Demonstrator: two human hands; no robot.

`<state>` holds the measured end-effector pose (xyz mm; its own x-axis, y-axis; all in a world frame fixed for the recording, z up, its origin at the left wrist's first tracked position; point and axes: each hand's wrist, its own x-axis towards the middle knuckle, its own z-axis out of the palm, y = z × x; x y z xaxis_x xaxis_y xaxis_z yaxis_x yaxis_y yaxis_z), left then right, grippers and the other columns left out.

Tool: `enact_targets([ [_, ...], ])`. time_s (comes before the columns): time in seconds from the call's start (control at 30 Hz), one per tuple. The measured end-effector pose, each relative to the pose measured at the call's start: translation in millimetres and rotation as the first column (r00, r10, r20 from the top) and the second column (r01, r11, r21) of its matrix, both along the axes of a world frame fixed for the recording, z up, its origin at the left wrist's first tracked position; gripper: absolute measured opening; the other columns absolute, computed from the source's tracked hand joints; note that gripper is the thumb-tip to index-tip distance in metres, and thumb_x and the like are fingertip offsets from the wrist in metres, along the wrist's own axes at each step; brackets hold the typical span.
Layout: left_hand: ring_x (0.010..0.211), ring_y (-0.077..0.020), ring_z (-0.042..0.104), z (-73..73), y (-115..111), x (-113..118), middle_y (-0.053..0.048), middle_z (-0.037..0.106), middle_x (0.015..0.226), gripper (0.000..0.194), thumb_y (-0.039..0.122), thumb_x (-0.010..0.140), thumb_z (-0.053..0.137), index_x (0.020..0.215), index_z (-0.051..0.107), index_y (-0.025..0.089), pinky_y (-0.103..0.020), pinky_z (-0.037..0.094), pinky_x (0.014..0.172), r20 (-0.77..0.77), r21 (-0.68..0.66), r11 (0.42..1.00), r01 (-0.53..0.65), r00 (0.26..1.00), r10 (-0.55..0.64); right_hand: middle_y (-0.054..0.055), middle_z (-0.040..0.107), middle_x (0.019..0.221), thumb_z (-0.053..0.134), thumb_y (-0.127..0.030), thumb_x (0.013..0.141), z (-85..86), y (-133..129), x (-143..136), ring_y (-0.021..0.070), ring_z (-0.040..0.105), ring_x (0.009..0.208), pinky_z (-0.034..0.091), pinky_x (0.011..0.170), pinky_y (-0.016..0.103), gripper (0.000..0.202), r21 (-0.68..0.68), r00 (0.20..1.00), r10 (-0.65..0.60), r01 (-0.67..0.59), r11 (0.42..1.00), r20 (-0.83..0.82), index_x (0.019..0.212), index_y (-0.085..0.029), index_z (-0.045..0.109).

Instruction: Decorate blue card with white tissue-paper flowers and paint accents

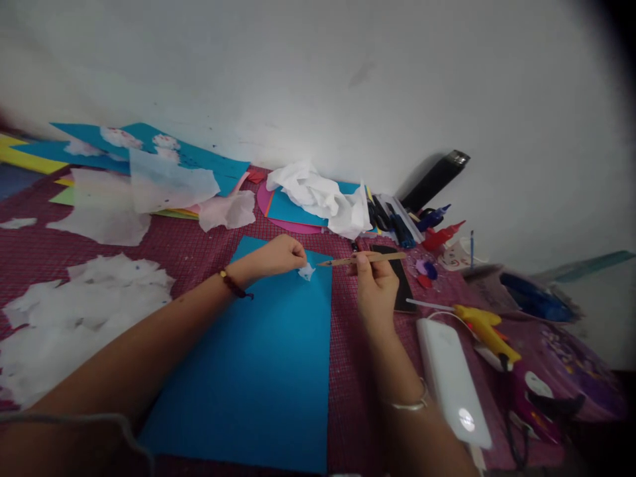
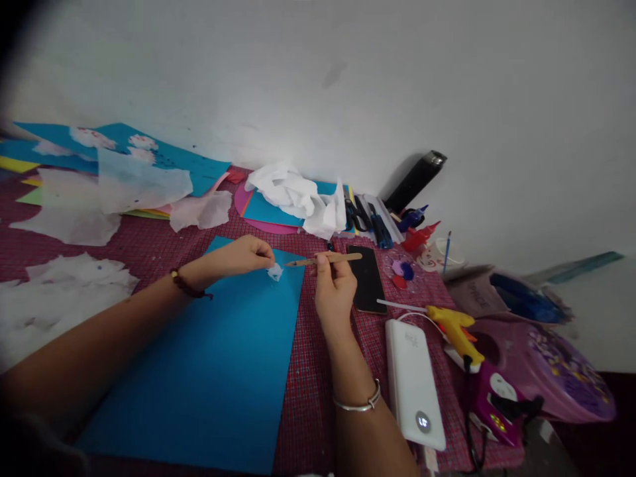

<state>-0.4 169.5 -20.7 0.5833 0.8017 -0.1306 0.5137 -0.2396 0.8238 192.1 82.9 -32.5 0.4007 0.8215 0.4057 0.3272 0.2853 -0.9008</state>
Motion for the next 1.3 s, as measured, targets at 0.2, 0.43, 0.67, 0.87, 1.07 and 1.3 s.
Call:
enact_targets([
  [0.2, 0.048, -0.0101, 0.039, -0.5, -4, -1, 0.002, 0.047, 0.052, 0.014, 0.024, 0.069, 0.054, 0.063, 0.063, 0.015, -0.025, 0.025, 0.047, -0.007, -0.040, 0.998, -0.038, 0.999, 0.038, -0.001, 0.061, 0.068, 0.056, -0.038, 0.090, -4.6, -1, -5, 0.0148, 0.058, 0.063, 0.047, 0.064, 0.029, 0.022, -0.019, 0.997, 0.042, -0.041, 0.999, 0.060, 0.086, -0.018, 0.064],
  [0.43, 0.052, -0.0108, 0.042, 0.1, -10, 2, 0.001, 0.049, 0.056, 0.019, 0.028, 0.071, 0.054, 0.063, 0.063, 0.014, -0.024, 0.027, 0.049, 0.007, -0.011, 1.000, 0.021, 1.000, -0.021, -0.001, 0.062, 0.069, 0.054, -0.037, 0.091, -8.5, -1, -9, 0.0147, 0.058, 0.063, 0.046, 0.063, 0.028, 0.022, -0.036, 0.991, 0.071, -0.067, 0.997, 0.114, 0.087, -0.018, 0.063],
  [0.67, 0.056, -0.0119, 0.044, -1.6, -9, 3, 0.000, 0.053, 0.057, 0.017, 0.024, 0.070, 0.054, 0.062, 0.064, 0.014, -0.024, 0.028, 0.051, 0.001, 0.049, 0.999, 0.006, 1.000, -0.006, 0.001, 0.065, 0.076, 0.053, -0.035, 0.091, -10.4, 0, -8, 0.0150, 0.058, 0.066, 0.047, 0.066, 0.028, 0.019, -0.037, 0.977, 0.067, -0.061, 0.997, 0.204, 0.089, -0.019, 0.064],
  [0.87, 0.055, -0.0119, 0.044, -1.4, -9, 3, 0.002, 0.052, 0.055, 0.014, 0.019, 0.069, 0.051, 0.057, 0.060, 0.016, -0.025, 0.029, 0.053, -0.029, 0.059, 0.998, 0.006, 1.000, -0.004, 0.001, 0.067, 0.079, 0.053, -0.034, 0.091, -8.8, 0, -10, 0.0155, 0.060, 0.069, 0.048, 0.067, 0.029, 0.019, -0.030, 0.975, 0.063, -0.058, 0.998, 0.212, 0.087, -0.020, 0.064],
  [1.07, 0.058, -0.0140, 0.050, 0.5, -9, 3, -0.001, 0.057, 0.058, 0.012, 0.019, 0.068, 0.052, 0.060, 0.061, 0.016, -0.026, 0.031, 0.054, -0.049, 0.099, 0.995, 0.003, 0.999, 0.002, 0.002, 0.065, 0.078, 0.054, -0.035, 0.091, -11.9, 1, -11, 0.0154, 0.060, 0.068, 0.047, 0.066, 0.029, 0.019, -0.054, 0.974, 0.101, -0.092, 0.994, 0.202, 0.087, -0.019, 0.064],
  [1.3, 0.065, -0.0152, 0.055, -1.3, 0, -3, -0.003, 0.064, 0.073, 0.017, 0.024, 0.070, 0.054, 0.080, 0.065, 0.015, -0.025, 0.038, 0.058, 0.018, 0.134, 0.982, -0.131, 0.991, 0.130, 0.001, 0.065, 0.076, 0.055, -0.037, 0.090, -13.7, 2, -12, 0.0155, 0.059, 0.065, 0.046, 0.063, 0.028, 0.021, -0.088, 0.975, 0.133, -0.119, 0.989, 0.179, 0.088, -0.019, 0.064],
])
